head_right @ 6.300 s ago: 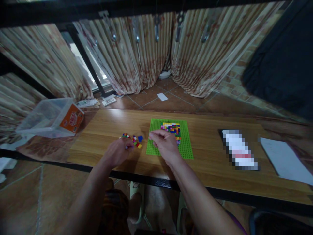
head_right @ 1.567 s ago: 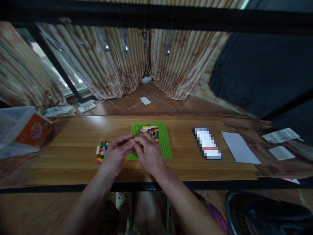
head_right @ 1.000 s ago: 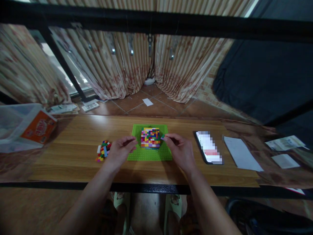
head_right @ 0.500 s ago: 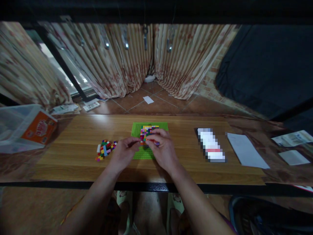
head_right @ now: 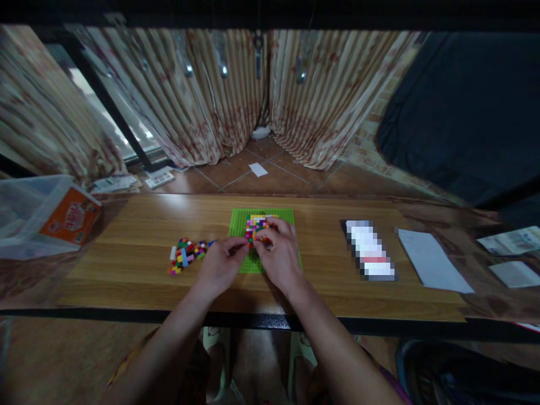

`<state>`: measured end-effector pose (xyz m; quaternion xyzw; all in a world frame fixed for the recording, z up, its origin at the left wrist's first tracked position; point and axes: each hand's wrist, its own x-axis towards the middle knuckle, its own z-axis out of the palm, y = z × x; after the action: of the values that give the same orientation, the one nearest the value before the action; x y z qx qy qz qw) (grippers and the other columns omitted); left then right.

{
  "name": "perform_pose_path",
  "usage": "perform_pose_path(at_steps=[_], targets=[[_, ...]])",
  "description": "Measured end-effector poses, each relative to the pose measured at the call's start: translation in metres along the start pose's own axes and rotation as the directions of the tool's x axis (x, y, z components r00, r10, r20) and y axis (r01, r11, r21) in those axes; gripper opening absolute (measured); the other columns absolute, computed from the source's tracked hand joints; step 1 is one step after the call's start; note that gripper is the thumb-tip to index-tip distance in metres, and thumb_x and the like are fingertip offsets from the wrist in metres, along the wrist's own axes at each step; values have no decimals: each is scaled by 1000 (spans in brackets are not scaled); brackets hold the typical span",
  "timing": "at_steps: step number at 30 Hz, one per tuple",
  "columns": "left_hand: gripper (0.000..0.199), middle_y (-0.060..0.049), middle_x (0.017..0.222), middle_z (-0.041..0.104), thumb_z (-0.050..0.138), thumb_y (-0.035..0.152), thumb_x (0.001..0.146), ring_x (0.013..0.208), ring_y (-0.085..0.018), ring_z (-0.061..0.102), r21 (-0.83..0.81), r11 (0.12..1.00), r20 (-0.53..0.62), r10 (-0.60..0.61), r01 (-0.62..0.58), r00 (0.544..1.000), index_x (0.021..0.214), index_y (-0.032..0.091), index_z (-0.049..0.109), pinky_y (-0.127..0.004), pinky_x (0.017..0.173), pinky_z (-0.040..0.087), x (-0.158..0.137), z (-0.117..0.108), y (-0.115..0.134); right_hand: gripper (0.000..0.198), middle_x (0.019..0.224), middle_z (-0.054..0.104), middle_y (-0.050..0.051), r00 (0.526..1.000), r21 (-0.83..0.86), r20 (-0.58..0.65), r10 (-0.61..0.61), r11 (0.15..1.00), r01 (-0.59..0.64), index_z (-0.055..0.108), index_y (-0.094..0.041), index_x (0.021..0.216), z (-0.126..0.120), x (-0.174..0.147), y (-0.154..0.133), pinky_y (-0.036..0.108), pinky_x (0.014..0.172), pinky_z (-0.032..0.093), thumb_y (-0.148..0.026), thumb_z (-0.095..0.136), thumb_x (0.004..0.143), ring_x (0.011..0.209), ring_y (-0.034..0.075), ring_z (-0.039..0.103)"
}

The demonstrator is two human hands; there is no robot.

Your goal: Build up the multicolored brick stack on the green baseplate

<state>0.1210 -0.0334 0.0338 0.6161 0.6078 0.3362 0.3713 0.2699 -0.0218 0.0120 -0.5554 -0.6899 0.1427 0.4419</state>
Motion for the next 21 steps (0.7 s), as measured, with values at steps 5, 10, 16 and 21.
perform_pose_path(at_steps=[5, 10, 16, 21], targets=[[23, -6, 88, 77, 55, 19, 86, 75, -18, 67, 39, 999, 1, -11, 11, 1000, 94, 18, 76, -27, 69, 45, -2, 1, 2, 9, 117, 60, 9, 997, 63, -52, 62, 996, -59, 72, -25, 86, -3, 0, 4, 51, 101, 42, -26, 66, 80, 114, 29, 54], [21, -7, 88, 76, 56, 19, 85, 77, -19, 67, 47, 999, -3, -5, 5, 1000, 92, 18, 76, -28, 70, 46, -2, 1, 2, 19, 121, 58, 11, 986, 106, -87, 143, 985, -134, 69, -23, 97, -2, 1, 6, 53, 103, 41, -31, 64, 80, 117, 29, 53], [23, -7, 87, 76, 56, 18, 84, 76, -20, 67, 44, 999, -17, 8, -8, 1000, 95, 19, 76, -29, 71, 47, -1, 3, 0, 34, 125, 54, 11, 982, 106, -95, 160, 983, -150, 64, -24, 110, 10, 1, 5, 52, 107, 38, -31, 65, 77, 123, 30, 49], [23, -9, 87, 76, 55, 18, 85, 78, -21, 68, 84, 996, -12, -15, 16, 1000, 96, 18, 76, -31, 72, 47, -2, 3, 3, 36, 126, 51, 12, 979, 127, -91, 181, 977, -169, 63, -22, 111, 12, 2, 5, 50, 109, 39, -30, 65, 75, 124, 29, 49]])
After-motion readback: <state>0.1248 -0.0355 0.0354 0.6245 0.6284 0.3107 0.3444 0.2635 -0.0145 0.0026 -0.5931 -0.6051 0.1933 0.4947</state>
